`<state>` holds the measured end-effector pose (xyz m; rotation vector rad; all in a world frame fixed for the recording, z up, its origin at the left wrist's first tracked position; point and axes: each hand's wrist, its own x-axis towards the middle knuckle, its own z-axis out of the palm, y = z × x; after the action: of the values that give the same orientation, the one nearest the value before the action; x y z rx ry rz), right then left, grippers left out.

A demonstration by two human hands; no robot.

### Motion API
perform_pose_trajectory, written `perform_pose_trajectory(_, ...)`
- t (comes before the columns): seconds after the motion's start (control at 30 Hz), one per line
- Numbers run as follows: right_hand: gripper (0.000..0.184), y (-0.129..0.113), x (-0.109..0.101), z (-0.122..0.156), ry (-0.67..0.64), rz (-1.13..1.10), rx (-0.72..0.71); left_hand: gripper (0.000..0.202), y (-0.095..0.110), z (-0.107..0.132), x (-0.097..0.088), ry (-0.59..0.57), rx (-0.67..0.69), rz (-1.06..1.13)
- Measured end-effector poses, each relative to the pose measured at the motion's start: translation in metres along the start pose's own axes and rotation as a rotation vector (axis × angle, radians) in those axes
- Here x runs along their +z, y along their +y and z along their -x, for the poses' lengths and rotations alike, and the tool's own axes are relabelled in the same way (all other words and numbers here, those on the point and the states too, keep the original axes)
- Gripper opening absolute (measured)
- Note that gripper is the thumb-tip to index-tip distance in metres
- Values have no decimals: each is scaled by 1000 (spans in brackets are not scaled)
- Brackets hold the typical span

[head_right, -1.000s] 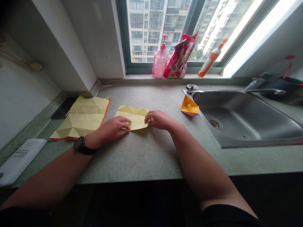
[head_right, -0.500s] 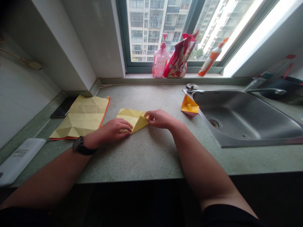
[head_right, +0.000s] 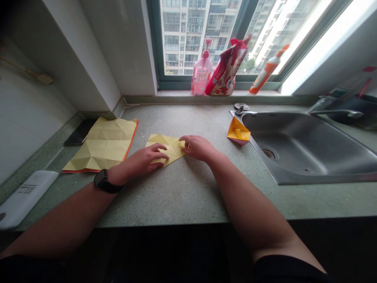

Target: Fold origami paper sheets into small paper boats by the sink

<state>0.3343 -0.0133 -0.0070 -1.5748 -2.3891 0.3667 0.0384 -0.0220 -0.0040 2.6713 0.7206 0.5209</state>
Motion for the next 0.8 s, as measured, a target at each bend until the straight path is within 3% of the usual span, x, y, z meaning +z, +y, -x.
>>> perform_pose_trajectory(0.37,33,-13,8,-4,120,107,19,16,-5,-5,4,-17,106,-29)
perform_pose_trajectory(0.6,7,-30,10,-1,33,35,-43,17,-5,-5,5,-22,88,14)
perform_pose_trajectory(0.8,16,-39,15,-1,-22,-24,-81,14,-3,-11,11,38,-34,86)
